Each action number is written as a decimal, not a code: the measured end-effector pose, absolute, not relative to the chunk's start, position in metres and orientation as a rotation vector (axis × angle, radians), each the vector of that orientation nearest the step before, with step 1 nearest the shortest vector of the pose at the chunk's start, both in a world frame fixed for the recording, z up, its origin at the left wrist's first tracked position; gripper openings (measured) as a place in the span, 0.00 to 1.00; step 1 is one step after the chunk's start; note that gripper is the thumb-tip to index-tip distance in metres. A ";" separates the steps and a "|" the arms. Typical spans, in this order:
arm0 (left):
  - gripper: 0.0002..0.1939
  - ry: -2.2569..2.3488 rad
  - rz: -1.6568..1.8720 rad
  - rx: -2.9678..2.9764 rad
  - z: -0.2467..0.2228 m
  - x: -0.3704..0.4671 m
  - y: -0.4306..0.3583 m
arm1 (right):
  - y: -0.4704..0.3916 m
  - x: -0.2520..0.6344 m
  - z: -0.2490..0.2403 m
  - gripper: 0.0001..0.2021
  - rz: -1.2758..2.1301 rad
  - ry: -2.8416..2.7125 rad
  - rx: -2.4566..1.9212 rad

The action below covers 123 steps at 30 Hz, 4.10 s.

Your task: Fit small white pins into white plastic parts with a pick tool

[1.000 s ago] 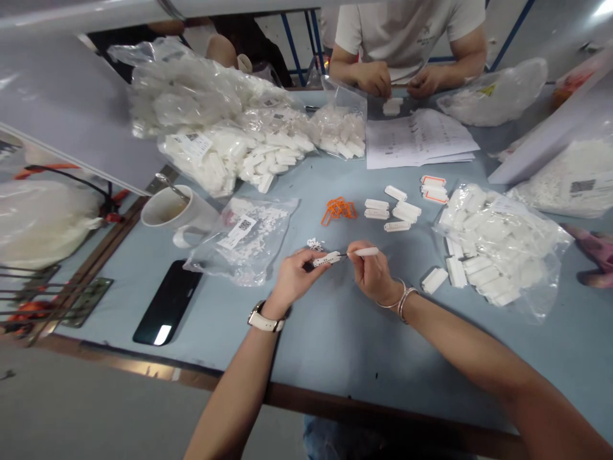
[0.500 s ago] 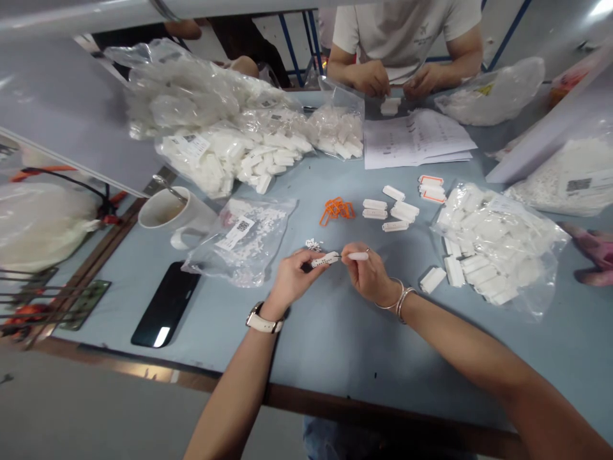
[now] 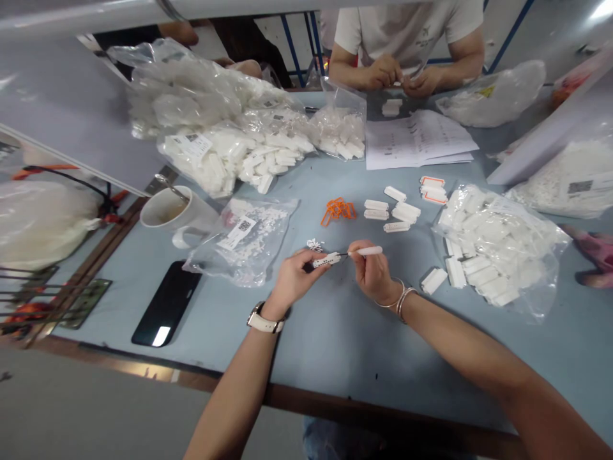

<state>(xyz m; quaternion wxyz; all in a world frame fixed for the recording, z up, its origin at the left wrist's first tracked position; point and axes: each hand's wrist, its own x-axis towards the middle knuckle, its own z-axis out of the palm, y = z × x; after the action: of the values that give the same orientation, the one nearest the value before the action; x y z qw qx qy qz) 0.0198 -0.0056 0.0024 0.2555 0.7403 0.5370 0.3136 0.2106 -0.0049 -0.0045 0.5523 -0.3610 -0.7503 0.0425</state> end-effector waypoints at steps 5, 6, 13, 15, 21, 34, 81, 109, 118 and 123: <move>0.09 1.457 0.854 2.020 0.004 0.020 -0.006 | -0.005 0.211 -0.005 0.06 0.136 -1.787 -0.858; 0.09 1.451 0.852 2.023 0.004 0.020 -0.006 | -0.005 0.211 -0.005 0.06 0.143 -1.789 -0.860; 0.10 1.428 0.846 2.027 0.006 0.019 -0.006 | -0.004 0.211 -0.001 0.06 0.159 -1.851 -0.870; 0.10 1.423 0.847 2.026 0.006 0.019 -0.005 | -0.004 0.211 0.001 0.06 0.143 -1.875 -0.876; 0.10 1.419 0.848 2.039 0.005 0.018 -0.005 | -0.005 0.208 0.001 0.07 0.154 -1.942 -0.894; 0.09 1.442 0.842 2.052 0.006 0.020 -0.005 | -0.006 0.210 -0.003 0.07 0.114 -1.793 -0.844; 0.08 1.448 0.853 2.058 0.003 0.020 -0.005 | -0.007 0.209 -0.002 0.07 0.094 -1.825 -0.834; 0.08 1.461 0.852 2.034 0.004 0.021 -0.006 | -0.007 0.208 -0.001 0.06 0.095 -1.786 -0.835; 0.08 1.456 0.850 2.039 0.003 0.020 -0.005 | -0.007 0.207 -0.001 0.06 0.094 -1.830 -0.859; 0.08 1.451 0.852 2.046 0.003 0.020 -0.005 | -0.007 0.208 -0.001 0.06 0.102 -1.815 -0.858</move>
<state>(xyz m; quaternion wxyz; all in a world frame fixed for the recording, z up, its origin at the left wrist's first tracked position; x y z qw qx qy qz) 0.0197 -0.0054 0.0033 0.2436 0.7491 0.5313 0.3118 0.2077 -0.0070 -0.0007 0.5358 -0.3604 -0.7623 0.0427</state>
